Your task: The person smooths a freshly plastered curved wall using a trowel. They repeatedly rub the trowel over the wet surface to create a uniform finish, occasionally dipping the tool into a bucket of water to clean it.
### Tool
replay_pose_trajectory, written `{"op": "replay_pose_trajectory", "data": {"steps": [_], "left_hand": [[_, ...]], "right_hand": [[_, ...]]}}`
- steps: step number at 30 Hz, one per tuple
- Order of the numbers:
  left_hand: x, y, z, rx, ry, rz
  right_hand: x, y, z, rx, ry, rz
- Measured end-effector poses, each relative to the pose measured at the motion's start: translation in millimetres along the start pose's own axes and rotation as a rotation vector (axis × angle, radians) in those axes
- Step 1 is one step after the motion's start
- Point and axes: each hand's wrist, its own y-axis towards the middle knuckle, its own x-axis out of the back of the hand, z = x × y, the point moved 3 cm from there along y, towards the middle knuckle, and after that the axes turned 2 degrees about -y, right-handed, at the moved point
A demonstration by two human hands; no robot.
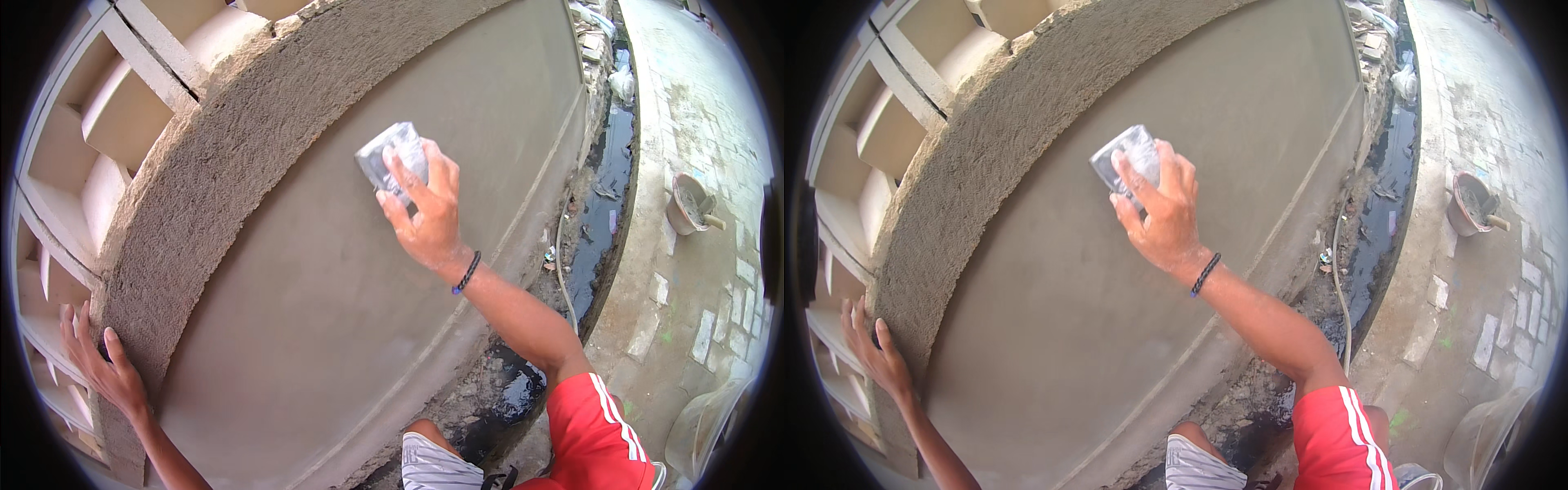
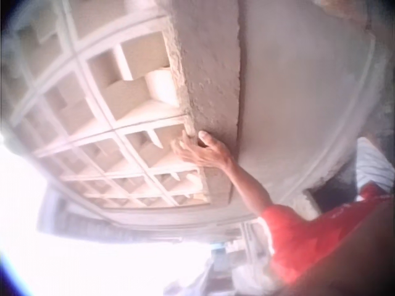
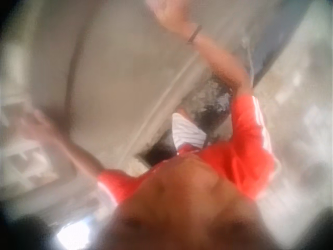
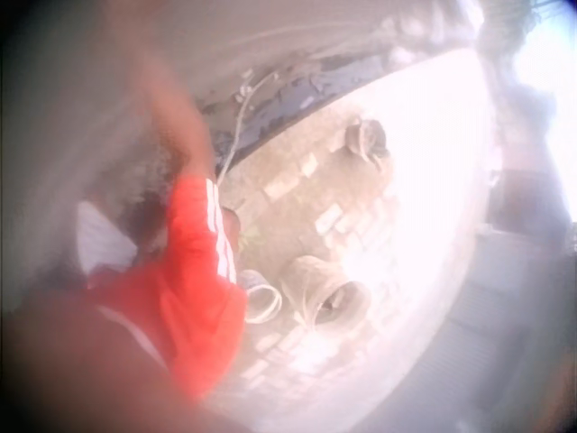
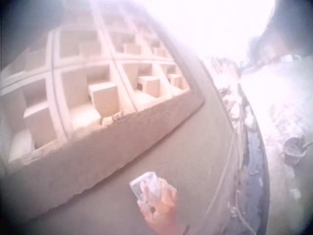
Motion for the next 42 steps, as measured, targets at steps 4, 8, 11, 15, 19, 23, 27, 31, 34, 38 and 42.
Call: {"op": "replay_pose_trajectory", "data": {"steps": [4, 8, 11, 15, 19, 23, 27, 31, 34, 38, 42], "left_hand": [[-8.0, -3.3, -6.6, 0.032, -0.053, -0.018], [-11.8, -6.9, -10.2, 0.068, -0.050, -0.031], [-13.8, -8.8, -9.4, 0.056, -0.031, -0.021], [0.3, 0.3, 2.8, 0.014, 0.004, -0.017], [-15.0, -6.9, -3.1, 0.048, -0.033, -0.012], [-15.9, -8.3, 3.1, 0.037, -0.042, -0.012], [-11.3, -5.4, -0.9, 0.038, -0.056, -0.011], [-8.5, -3.1, -1.4, 0.035, -0.063, -0.022], [-10.1, -5.5, -2.3, 0.048, -0.076, -0.022], [-12.4, -4.8, -6.9, 0.066, -0.086, -0.016], [-10.2, -3.4, 0.5, 0.041, -0.072, -0.023]], "right_hand": [[9.5, 121.7, -126.2, -0.542, 0.037, -0.156], [11.3, 156.8, -131.9, -0.609, 0.002, -0.186], [3.4, 104.6, -40.9, -0.376, -0.020, -0.081], [-4.6, 6.9, -5.4, -0.008, -0.015, 0.002], [17.1, 63.7, -104.4, -0.508, -0.030, -0.065], [11.1, 136.3, -76.4, -0.583, 0.075, -0.032], [14.7, 150.0, -79.4, -0.213, -0.269, 0.235], [19.3, 145.4, -98.8, 0.005, -0.084, 0.109], [17.9, 148.4, -99.1, -0.017, 0.060, 0.055], [6.0, 112.6, -30.4, -0.243, 0.083, 0.024], [-8.2, 46.9, 17.5, 0.063, 0.045, 0.002]]}}
